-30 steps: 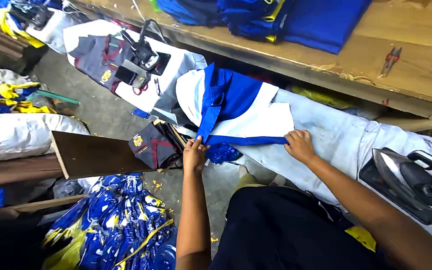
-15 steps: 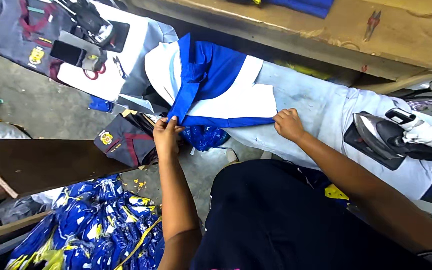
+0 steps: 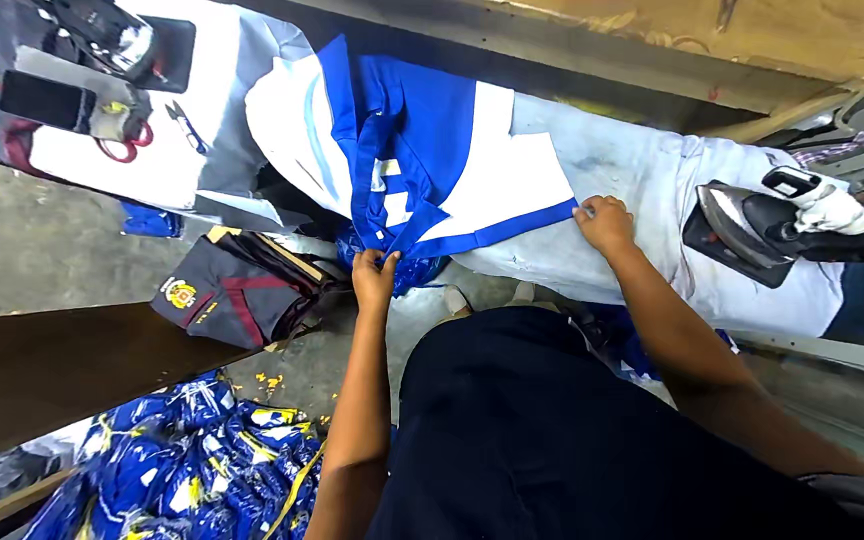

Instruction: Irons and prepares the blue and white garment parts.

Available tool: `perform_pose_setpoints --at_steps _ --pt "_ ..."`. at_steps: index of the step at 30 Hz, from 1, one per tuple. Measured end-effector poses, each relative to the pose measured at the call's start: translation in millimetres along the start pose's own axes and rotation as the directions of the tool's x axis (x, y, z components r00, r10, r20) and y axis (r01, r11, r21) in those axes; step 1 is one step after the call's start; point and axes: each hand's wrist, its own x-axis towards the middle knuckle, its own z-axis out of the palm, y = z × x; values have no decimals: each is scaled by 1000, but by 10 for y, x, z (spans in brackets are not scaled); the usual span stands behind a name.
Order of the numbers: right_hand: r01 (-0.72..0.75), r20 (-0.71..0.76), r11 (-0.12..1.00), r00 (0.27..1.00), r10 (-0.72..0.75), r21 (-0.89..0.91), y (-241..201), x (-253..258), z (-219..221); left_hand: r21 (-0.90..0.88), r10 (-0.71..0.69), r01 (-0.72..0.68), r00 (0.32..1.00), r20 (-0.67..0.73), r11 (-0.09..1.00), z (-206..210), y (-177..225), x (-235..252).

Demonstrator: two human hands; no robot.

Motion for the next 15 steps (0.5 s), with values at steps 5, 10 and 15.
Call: perform_pose_setpoints --at_steps 5,10,15 --pt "-174 -49 983 983 177 60 -220 92 266 -94 87 -80 993 77 992 47 -185 37" --pt "-226 -95 851 948 305 473 -104 189 256 -154 192 -175 976 106 972 55 -294 87" --pt "-204 -122 805 939 323 557 14 187 323 -1 198 -202 955 222 979 113 -311 85"
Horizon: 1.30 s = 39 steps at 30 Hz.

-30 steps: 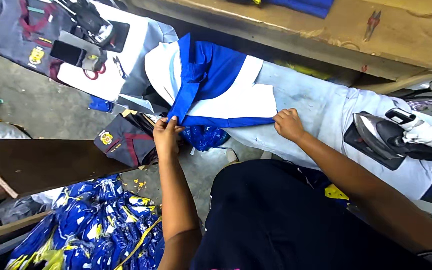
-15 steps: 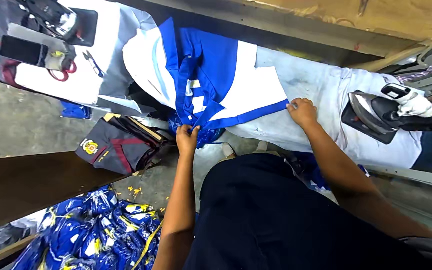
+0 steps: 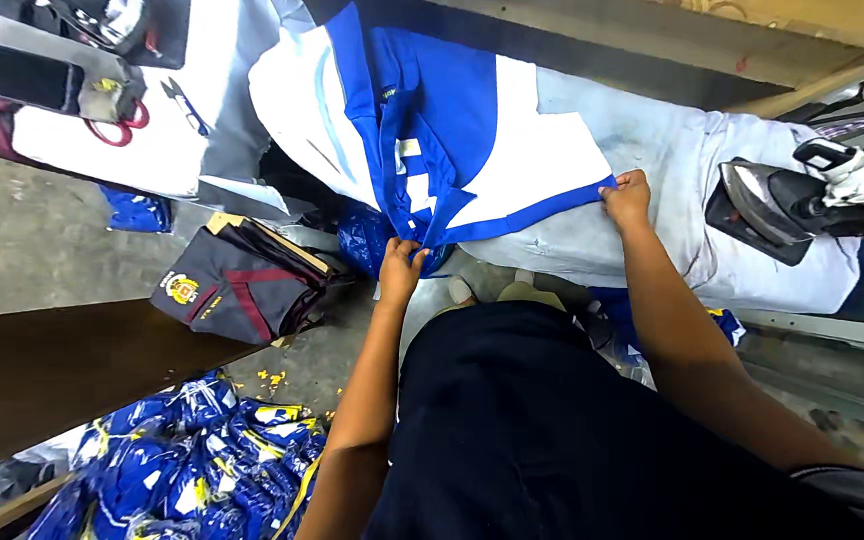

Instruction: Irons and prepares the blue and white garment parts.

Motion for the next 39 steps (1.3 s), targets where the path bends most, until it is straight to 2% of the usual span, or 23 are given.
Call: perform_pose_setpoints --at_steps 2,5,9,11,13,15,18,21,24,26,27,29,31,32,34,36,39 --pt "7 -1 998 1000 -7 -57 19 9 32 50 -32 31 999 18 998 33 -21 11" --pt "6 12 996 1000 -5 -87 -26 26 8 -21 -54 54 999 -4 998 71 -11 4" --pt "170 -67 976 981 -180 -134 -223 145 -312 -181 1 -4 1000 -17 983 148 244 -55" --pt "251 -146 951 949 -279 -180 -342 252 -494 -206 62 -51 997 46 977 230 436 -50" --pt "272 -217 936 922 -320 -222 -442 365 -626 -194 125 -93 979 161 977 334 615 -2" --pt "276 -274 928 899 -341 -252 -486 499 -709 -175 157 -120 964 213 977 448 782 51" --pt "237 -315 934 895 -317 -266 -430 731 -767 -110 104 -79 964 243 991 579 993 108" --pt "154 -247 948 942 -225 -278 -225 910 -697 -71 39 -17 948 315 997 721 1037 134" --pt "108 -177 941 969 -171 -320 -41 971 -616 -14 -16 22 935 355 1000 662 1094 51" --pt "123 -177 910 962 -208 -396 -37 871 -597 133 -6 -32 962 272 991 512 1232 -74" --pt "172 -172 888 948 -267 -427 -56 771 -577 185 65 -100 980 187 978 470 1298 -120" --pt "313 -127 828 902 -413 -466 -82 513 -437 205 239 -243 970 47 948 478 1446 -107" --pt "460 -28 752 845 -534 -473 -11 228 -163 190 308 -302 951 -4 934 589 1611 32" --pt "516 28 720 821 -570 -464 51 96 -20 190 272 -270 962 17 944 659 1685 134" --pt "583 125 678 792 -598 -448 224 -104 203 237 78 -108 988 130 965 778 1761 345" --pt "616 189 629 769 -610 -474 428 -194 312 335 -99 27 975 201 942 857 1712 476" --pt "629 256 587 762 -595 -509 530 -189 298 381 -208 113 953 219 918 861 1617 496"
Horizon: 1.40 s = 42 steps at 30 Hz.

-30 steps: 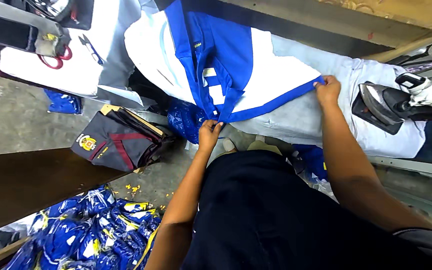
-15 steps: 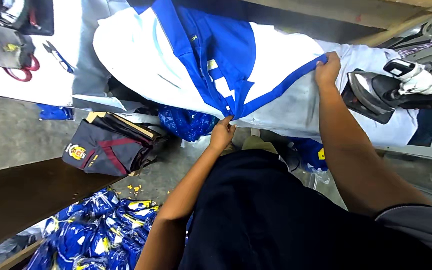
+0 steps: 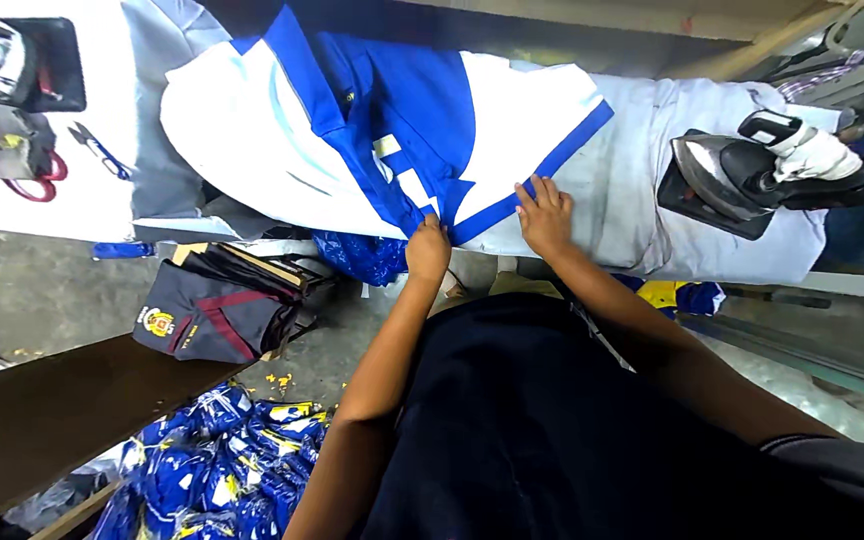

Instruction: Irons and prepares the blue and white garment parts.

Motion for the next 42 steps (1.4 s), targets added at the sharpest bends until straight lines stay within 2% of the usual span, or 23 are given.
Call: perform_pose_setpoints --at_steps 2,4,5,7,9,10,12,15,16,18,25,30,34,37,42 --pt "-8 91 1000 996 6 27 -5 47 -117 -35 -10 10 1000 1 999 -5 -29 -15" --pt "-29 110 991 994 15 128 45 121 -339 -80 6 -7 1000 -7 997 -36 -37 -23" --pt "-54 79 986 996 42 159 125 136 -514 -100 13 -13 1000 -3 995 -56 -34 -37" --pt "-120 -80 986 988 130 118 426 144 -1030 -123 22 -22 1000 -1 992 -90 -45 -56" --pt "-315 -164 947 933 321 59 786 125 -1753 -132 29 -30 1000 -10 991 -108 -59 -79" --pt "-432 -159 901 888 431 32 995 118 -2088 -134 33 -34 999 -12 990 -113 -56 -82" --pt "-560 -61 828 827 558 -30 1524 107 -2503 -138 47 -51 998 -33 989 -112 -44 -83" --pt "-577 266 814 777 571 -65 2423 170 -2516 -121 43 -46 999 -27 992 -113 -38 -88" --pt "-569 353 821 761 545 -42 2605 192 -2492 -118 33 -35 999 -15 992 -116 -37 -87" --pt "-558 428 830 750 505 -3 2693 238 -2518 -132 24 -24 1000 -4 991 -126 -34 -91" --pt "-489 292 871 828 479 -45 1802 127 -2465 -137 67 -77 995 -78 988 -233 26 -87" --pt "-375 272 925 898 347 60 543 76 -2270 -60 33 -37 998 -62 998 -313 176 46" --pt "-316 357 939 900 251 137 -303 205 -1846 -17 21 -21 1000 1 1000 -284 207 110" --pt "-288 433 955 872 229 75 -742 330 -1529 -84 7 -6 1000 11 996 -267 142 115" --pt "-307 406 951 873 270 26 -1106 461 -1359 -214 -13 14 1000 7 977 -238 6 125"
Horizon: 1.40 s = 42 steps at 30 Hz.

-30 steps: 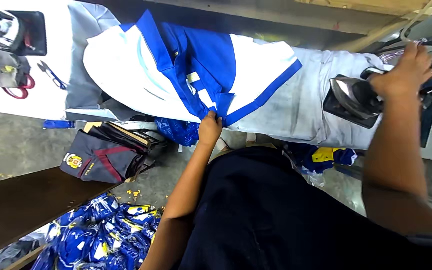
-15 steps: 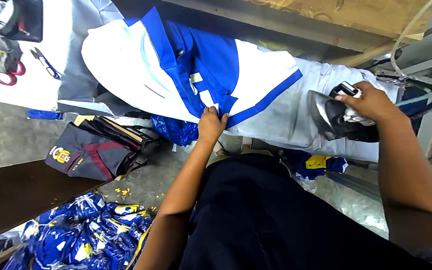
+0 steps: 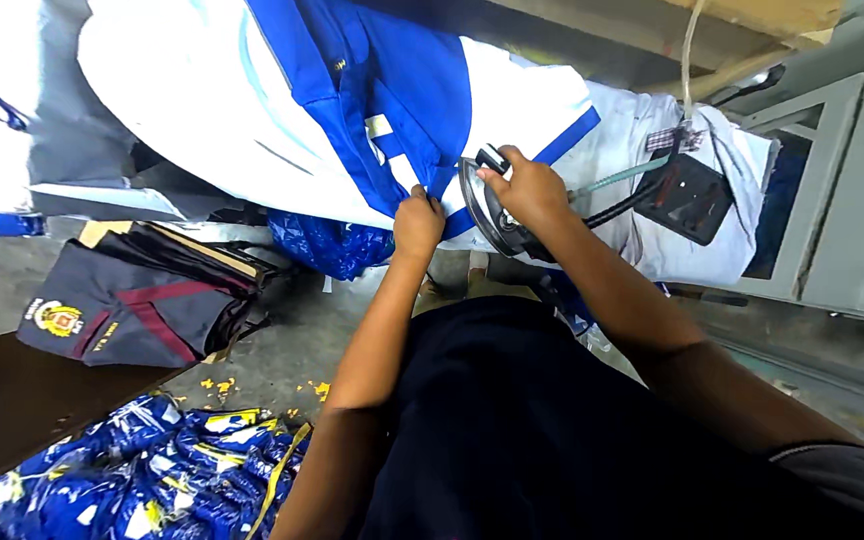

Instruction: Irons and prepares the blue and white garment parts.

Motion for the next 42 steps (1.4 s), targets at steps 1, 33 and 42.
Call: perform_pose_setpoints --at_steps 1,33,42 --pt "-11 1 1000 1000 11 12 -14 15 -12 -13 -5 5 1000 -1 1000 5 -17 0" --pt "-56 -18 998 998 55 -12 -89 96 -5 -234 -40 33 999 -25 972 -13 -202 -44" --pt "121 32 990 992 -119 -72 159 -96 25 -251 -21 15 1000 -19 968 -16 -229 -49"
